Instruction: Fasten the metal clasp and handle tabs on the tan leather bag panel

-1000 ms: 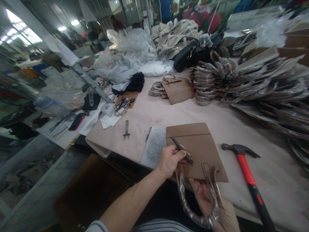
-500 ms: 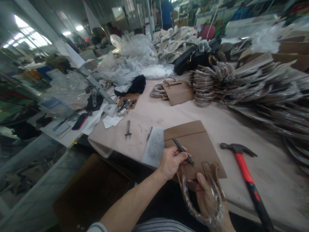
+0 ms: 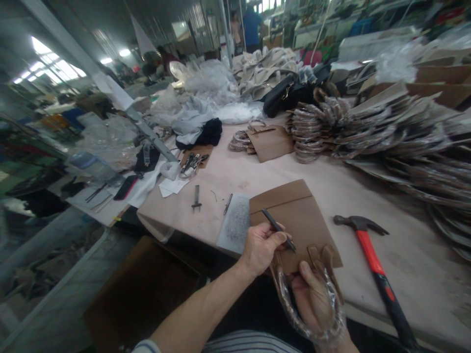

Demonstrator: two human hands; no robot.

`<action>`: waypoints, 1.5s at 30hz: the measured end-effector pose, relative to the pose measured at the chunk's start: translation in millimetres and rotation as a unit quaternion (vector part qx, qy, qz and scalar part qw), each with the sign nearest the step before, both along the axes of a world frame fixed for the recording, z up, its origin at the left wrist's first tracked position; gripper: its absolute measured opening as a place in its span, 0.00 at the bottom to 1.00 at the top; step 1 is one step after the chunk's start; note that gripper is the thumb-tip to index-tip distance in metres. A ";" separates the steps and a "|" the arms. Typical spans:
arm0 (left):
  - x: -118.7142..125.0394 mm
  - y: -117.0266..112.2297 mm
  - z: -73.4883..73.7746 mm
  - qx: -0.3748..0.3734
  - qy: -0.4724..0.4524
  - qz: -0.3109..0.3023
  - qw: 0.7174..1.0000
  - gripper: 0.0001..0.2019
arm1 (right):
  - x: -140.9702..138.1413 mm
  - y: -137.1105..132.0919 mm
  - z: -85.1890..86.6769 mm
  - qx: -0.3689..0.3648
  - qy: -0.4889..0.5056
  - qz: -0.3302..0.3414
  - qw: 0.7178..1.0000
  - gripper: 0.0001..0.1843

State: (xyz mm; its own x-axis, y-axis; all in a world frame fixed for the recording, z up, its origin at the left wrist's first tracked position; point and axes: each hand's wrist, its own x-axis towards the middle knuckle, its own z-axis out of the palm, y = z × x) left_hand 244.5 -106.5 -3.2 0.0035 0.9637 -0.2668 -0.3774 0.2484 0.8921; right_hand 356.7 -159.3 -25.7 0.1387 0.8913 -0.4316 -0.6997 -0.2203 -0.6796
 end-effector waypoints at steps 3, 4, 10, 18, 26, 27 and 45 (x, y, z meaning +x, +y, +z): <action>-0.1 0.2 -1.1 0.010 0.001 -0.006 1.000 0.23 | 0.8 -0.4 -2.3 0.002 0.010 -0.007 1.000 0.37; 0.1 0.3 -1.5 0.012 0.004 -0.008 1.000 0.23 | 1.3 -0.7 -4.1 0.000 0.011 -0.008 1.000 0.36; 2.2 1.8 -5.1 0.037 0.039 -0.021 0.998 0.19 | 2.6 -2.3 -14.1 -0.007 0.008 -0.025 1.000 0.38; 5.7 2.0 -7.5 0.105 0.133 -0.034 0.985 0.09 | 4.3 -0.1 -12.1 0.005 0.014 -0.057 0.998 0.40; 9.9 -1.0 -10.7 0.173 0.221 -0.022 0.959 0.07 | 8.2 0.7 -18.8 0.019 0.018 -0.056 0.998 0.41; 10.4 -1.4 -11.4 0.187 0.233 -0.019 0.954 0.06 | 7.9 0.9 -19.9 0.021 0.016 -0.056 0.998 0.40; 22.1 22.3 -23.8 0.268 0.353 -0.050 0.895 0.02 | 11.2 5.4 -17.1 -0.011 -0.078 -0.037 0.996 0.28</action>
State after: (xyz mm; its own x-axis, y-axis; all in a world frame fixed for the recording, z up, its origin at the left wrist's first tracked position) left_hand 266.6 -84.1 -27.0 0.1103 0.9582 0.2641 0.3273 -0.2859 0.9006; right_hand 367.9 -153.9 -42.9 0.2712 0.8661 -0.4199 -0.6014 -0.1881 -0.7765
